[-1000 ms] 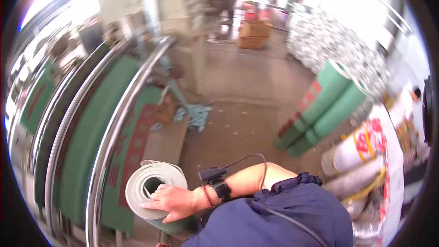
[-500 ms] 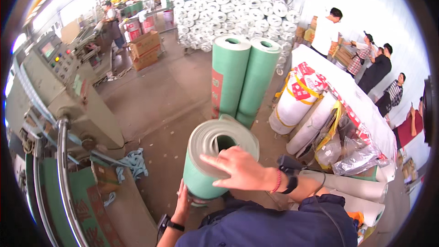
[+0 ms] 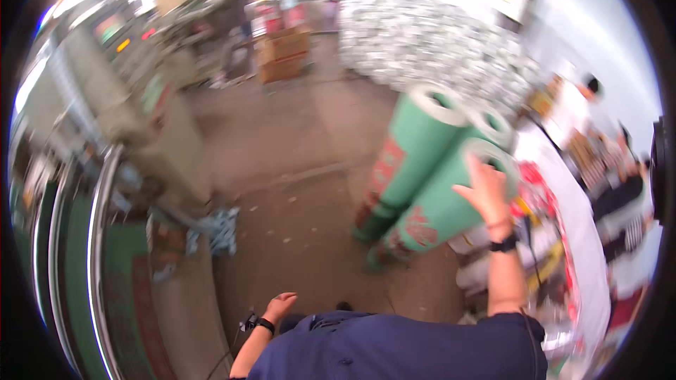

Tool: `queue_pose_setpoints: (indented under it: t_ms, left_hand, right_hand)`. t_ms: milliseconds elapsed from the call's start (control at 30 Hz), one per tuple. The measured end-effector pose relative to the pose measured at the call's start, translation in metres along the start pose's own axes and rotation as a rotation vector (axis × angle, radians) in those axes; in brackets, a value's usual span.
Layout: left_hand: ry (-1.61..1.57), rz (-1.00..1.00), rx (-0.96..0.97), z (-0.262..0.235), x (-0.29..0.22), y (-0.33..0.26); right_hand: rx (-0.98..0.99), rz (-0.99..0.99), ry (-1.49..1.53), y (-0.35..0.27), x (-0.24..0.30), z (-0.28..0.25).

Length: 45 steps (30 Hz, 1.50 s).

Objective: Operate an industrial machine to roll and label sheets of material.

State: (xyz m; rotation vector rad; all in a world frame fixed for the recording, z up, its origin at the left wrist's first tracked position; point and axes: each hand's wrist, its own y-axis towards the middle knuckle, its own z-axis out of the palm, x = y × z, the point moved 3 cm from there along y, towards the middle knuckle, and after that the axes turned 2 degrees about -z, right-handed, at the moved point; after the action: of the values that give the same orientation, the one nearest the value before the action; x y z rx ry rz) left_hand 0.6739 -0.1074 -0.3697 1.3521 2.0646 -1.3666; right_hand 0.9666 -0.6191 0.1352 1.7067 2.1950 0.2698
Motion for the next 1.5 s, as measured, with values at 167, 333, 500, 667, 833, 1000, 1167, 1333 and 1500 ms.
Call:
queue_pose_setpoints:
  t_ms: [167, 333, 500, 667, 833, 1000, 1167, 1333, 1500]
  left_hand:
    - [0.677, -0.546, -0.058, -0.047, 0.240, -0.082]
    - [-1.496, -0.779, -0.858, -0.067, 0.316, -0.163]
    - [-1.818, -0.804, -0.891, -0.049, 0.350, -0.164]
    - [-1.734, -0.648, -0.882, -0.164, 0.355, -0.106]
    - [-1.675, -0.578, -1.238, -0.091, 0.450, -0.175]
    - [-2.190, -0.322, -1.714, -0.167, 0.484, -0.139]
    - [-2.187, 0.037, -2.225, -0.140, 0.454, -0.191]
    - [-1.950, -0.169, -2.393, -0.097, 0.372, -0.230]
    - [-1.412, -0.362, -2.645, -0.023, 0.271, -0.348]
  right_hand:
    - [-0.351, -0.193, 0.216, 0.068, 0.147, 0.035]
    - [1.094, -0.557, 1.316, 0.072, 0.523, 0.199]
    - [1.185, -1.070, 1.068, 0.045, 0.905, 0.277]
    - [0.499, -1.319, 0.550, 0.133, 1.190, 0.440]
    - [0.670, -0.930, 0.803, 0.076, 1.395, 0.422]
    - [0.889, -1.239, 0.896, 0.088, 1.333, 0.448]
    - [1.664, -0.809, 0.899, 0.077, 1.066, 0.314]
    - [1.519, -0.322, 1.328, 0.197, 0.887, 0.274]
    - [1.564, -0.905, 1.113, 0.261, 0.888, 0.180]
